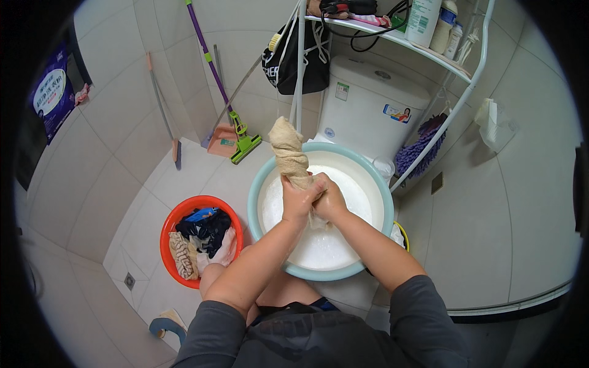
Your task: The person washes clothes by hand in a basin, rubbing and wringing them in soapy water, then uses a plastic cup to scoop liquid from a nearby container and pour it into the basin and a bucket before resuming the washing.
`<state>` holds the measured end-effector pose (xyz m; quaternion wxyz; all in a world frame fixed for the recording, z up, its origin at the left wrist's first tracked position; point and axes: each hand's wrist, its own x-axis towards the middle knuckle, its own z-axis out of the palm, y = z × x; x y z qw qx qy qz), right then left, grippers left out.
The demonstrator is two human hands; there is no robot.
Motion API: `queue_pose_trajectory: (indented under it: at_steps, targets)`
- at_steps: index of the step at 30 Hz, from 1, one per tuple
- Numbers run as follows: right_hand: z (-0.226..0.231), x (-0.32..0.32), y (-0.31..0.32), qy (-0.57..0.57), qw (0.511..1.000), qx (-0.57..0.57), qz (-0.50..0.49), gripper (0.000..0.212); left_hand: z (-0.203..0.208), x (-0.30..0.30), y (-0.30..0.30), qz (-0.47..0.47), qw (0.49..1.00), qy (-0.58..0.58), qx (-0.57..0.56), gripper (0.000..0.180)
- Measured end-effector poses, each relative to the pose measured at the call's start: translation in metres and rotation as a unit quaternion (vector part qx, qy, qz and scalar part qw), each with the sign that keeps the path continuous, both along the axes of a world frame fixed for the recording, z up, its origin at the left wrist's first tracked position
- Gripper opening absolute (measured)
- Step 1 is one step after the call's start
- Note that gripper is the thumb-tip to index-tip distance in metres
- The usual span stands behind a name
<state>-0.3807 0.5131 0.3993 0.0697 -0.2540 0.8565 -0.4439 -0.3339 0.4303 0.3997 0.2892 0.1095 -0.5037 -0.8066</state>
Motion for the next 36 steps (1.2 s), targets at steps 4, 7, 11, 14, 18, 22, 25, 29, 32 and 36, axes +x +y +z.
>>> queue_pose_trajectory:
  at_steps: [4,7,11,14,18,22,25,29,32,36]
  targets:
    - [0.014,0.004,-0.003,0.007,0.997,0.074,0.015,0.038,0.003,-0.001,-0.009,-0.005,0.998,-0.057,-0.016,0.058]
    - [0.018,0.008,-0.001,0.006,0.991,0.133,0.025,0.034,0.003,-0.002,-0.008,0.01,0.997,-0.076,-0.009,0.05]
    - [0.014,0.005,0.005,-0.025,0.986,0.132,0.1,0.032,-0.009,-0.005,-0.013,-0.03,0.998,-0.041,-0.036,0.05]
    - [0.014,0.004,0.006,-0.038,0.985,0.135,0.103,0.033,-0.008,-0.007,-0.011,-0.049,0.997,-0.035,-0.052,0.051]
    - [0.007,-0.007,0.014,-0.045,0.991,0.068,0.107,0.054,-0.01,-0.019,-0.013,-0.047,0.998,-0.02,0.032,0.049]
    - [0.017,-0.011,0.034,-0.022,0.992,-0.003,0.123,0.091,-0.002,-0.026,-0.033,-0.049,0.981,-0.002,0.187,0.039]
    - [0.0,-0.011,0.045,-0.085,0.992,-0.065,0.072,0.095,0.007,-0.036,-0.042,-0.043,0.961,0.015,0.273,0.03]
    - [0.0,0.017,0.028,-0.406,0.841,-0.359,-0.005,0.078,-0.001,-0.043,-0.046,0.007,0.957,0.041,0.287,0.032]
    - [0.006,0.02,0.011,-0.428,0.747,-0.508,-0.016,0.067,-0.003,-0.036,-0.027,0.029,0.971,0.055,0.231,0.033]
    - [0.022,0.014,0.001,-0.398,0.74,-0.54,-0.035,0.041,0.008,-0.014,-0.011,0.029,0.994,0.026,0.1,0.055]
